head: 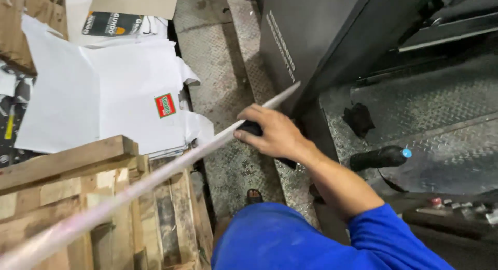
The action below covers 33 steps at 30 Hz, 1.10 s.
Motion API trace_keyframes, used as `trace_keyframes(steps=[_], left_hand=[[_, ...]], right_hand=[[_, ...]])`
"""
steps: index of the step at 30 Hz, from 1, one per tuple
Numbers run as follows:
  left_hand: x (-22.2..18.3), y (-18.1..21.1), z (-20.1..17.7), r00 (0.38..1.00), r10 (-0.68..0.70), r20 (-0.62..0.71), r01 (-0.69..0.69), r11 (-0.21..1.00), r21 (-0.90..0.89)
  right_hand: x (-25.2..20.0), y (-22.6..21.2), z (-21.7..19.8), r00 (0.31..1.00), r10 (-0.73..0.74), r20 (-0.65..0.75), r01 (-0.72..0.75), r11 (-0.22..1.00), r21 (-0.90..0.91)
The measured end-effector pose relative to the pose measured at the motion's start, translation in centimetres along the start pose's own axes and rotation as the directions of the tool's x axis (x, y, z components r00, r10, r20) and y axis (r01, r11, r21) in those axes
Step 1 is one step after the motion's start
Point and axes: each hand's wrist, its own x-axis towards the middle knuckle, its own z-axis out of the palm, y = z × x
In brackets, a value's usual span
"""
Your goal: Cleaning ink residue off of flexible printing plates using a cloth.
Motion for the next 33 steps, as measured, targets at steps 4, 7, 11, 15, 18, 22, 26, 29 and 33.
trace_keyframes(steps=[4, 7, 11, 15, 18, 22, 26, 29, 33], left_hand=[[-1.7, -1.3, 3.4, 0.996, -0.065, -0.054, 0.062, 0.996, -0.063], [0.1, 0.3, 9.9, 0.989, -0.11, -0.099, 0.098, 0.989, -0.113], [8.4, 4.7, 24.9, 0.977, -0.159, -0.144, 0.127, 0.97, -0.21], [18.9, 14.4, 38.6, 0.968, -0.183, -0.174, 0.126, 0.947, -0.297], [22.1, 10.5, 37.9, 0.969, -0.19, -0.156, 0.12, 0.918, -0.379], [27.0, 10.0, 39.5, 0.954, -0.179, -0.242, 0.064, 0.906, -0.419], [29.4, 6.5, 40.7, 0.936, -0.181, -0.302, 0.016, 0.879, -0.476], [30.8, 5.2, 44.2, 0.94, -0.196, -0.278, 0.047, 0.884, -0.466], [34.1, 3.0, 47.7, 0.896, -0.311, -0.316, 0.117, 0.854, -0.506]], right_hand=[[0.5, 2.1, 1.3, 0.991, 0.108, 0.081, -0.115, 0.989, 0.095], [1.9, 3.9, 1.9, 0.983, 0.14, 0.117, -0.156, 0.977, 0.142], [5.1, 6.3, 2.2, 0.975, 0.173, 0.14, -0.191, 0.974, 0.124], [8.4, 9.2, 3.8, 0.947, 0.259, 0.188, -0.282, 0.954, 0.105], [10.2, 12.2, 5.6, 0.939, 0.277, 0.206, -0.282, 0.959, -0.003], [12.0, 14.6, 7.1, 0.901, 0.339, 0.272, -0.316, 0.94, -0.126], [15.1, 17.1, 8.6, 0.878, 0.422, 0.227, -0.42, 0.906, -0.059], [17.7, 18.1, 8.5, 0.868, 0.468, 0.164, -0.475, 0.88, 0.004], [22.4, 20.5, 8.0, 0.849, 0.513, 0.131, -0.518, 0.856, 0.005]])
